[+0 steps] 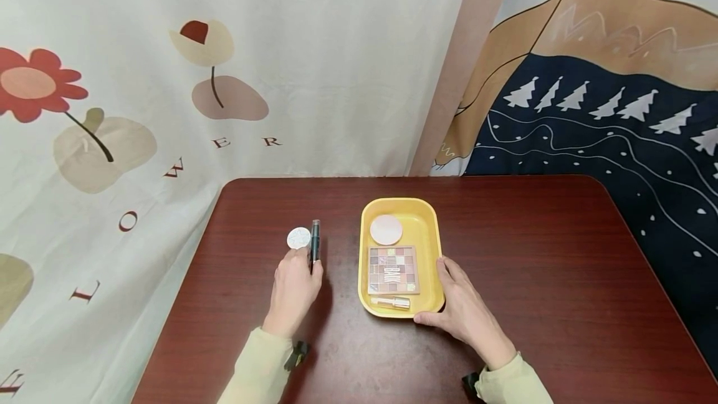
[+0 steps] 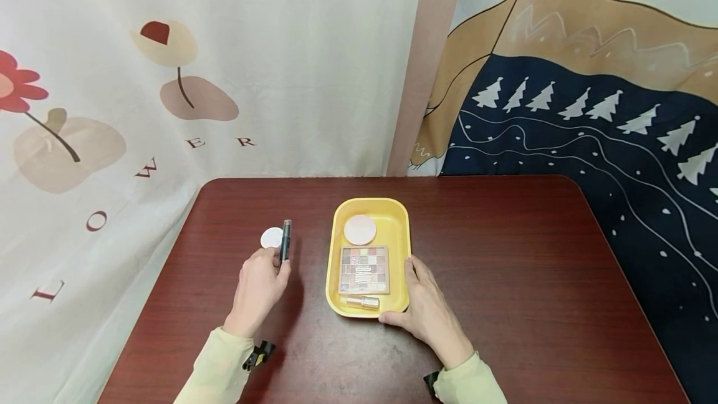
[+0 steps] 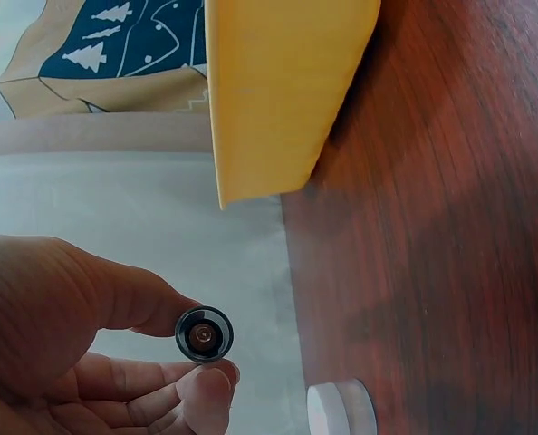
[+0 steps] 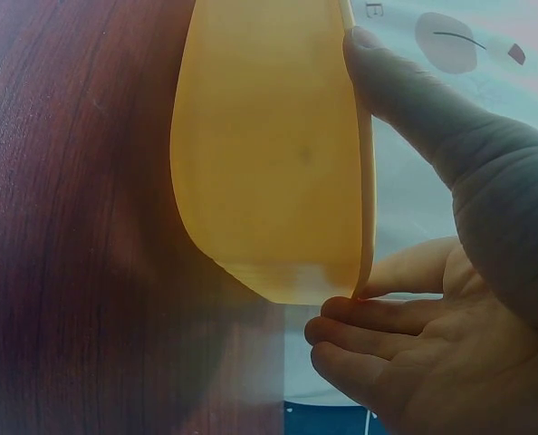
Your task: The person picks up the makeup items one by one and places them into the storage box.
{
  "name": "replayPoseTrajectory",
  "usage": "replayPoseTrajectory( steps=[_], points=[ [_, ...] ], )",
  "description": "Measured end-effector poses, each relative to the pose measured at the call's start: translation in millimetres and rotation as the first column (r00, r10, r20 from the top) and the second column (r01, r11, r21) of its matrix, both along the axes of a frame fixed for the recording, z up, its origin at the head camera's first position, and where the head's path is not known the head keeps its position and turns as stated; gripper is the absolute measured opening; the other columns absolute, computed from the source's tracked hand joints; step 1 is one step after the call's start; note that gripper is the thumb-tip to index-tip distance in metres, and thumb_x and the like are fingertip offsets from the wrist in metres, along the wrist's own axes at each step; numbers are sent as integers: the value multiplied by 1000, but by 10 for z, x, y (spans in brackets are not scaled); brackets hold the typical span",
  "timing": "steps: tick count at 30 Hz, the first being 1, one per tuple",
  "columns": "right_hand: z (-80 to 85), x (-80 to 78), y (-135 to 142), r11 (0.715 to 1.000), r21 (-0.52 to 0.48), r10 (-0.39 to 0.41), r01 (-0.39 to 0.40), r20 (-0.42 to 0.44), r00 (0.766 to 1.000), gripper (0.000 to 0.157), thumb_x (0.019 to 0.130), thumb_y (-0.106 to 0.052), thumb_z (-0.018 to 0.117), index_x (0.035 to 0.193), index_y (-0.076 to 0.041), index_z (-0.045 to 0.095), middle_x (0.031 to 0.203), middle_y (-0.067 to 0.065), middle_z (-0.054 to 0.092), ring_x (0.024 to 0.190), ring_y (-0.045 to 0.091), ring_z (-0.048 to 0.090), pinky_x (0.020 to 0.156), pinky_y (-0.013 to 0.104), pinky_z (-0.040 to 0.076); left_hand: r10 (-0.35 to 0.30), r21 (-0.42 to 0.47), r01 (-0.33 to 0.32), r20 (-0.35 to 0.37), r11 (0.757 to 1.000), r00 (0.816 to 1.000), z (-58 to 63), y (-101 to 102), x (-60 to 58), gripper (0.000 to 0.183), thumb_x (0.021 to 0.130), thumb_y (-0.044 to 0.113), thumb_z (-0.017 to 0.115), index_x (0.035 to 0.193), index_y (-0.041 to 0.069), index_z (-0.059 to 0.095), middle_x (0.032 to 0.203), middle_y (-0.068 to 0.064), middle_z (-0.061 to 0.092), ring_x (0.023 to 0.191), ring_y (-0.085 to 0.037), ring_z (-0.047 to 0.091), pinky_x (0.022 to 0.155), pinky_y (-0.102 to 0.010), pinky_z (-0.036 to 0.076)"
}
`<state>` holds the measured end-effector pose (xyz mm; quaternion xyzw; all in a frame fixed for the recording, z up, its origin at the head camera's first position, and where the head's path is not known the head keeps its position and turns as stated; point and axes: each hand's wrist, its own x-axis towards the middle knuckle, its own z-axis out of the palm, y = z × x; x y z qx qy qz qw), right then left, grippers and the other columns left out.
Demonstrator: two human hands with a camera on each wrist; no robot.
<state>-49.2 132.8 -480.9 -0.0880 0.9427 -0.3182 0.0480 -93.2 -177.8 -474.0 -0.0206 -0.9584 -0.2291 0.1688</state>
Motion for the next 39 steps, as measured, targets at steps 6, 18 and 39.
replayPoseTrajectory(
  steps=[6, 18, 39],
  points=[
    [4, -1, 2, 1000, 2, -1, 1, 10, 1000, 116, 68, -33, 98, 153, 14, 35, 158, 31, 37, 142, 46, 42, 110, 58, 44, -18, 8, 18, -2, 1000, 1000, 13, 77, 34, 10, 82, 2, 74, 84, -3, 66, 76, -17, 63, 69, -44, 66, 59, -57, 54],
    [17, 7, 11, 1000, 3, -1, 1, 13, 1000, 116, 68, -34, 97, 154, 13, 35, 157, 29, 38, 142, 45, 43, 110, 58, 44, -63, 22, 64, -29, 998, 998, 50, 248, 101, 9, 81, 1, 76, 83, -3, 67, 69, -11, 57, 61, -37, 63, 57, -51, 54],
    [3, 5, 12, 1000, -2, 2, -3, -23, 1000, 115, 66, -35, 98, 152, 13, 38, 155, 27, 41, 140, 44, 46, 109, 57, 45, -78, 64, 79, -28, 995, 997, 76, 516, 196, 11, 80, 2, 78, 84, -1, 69, 69, -6, 55, 59, -29, 60, 54, -45, 52]
  ],
)
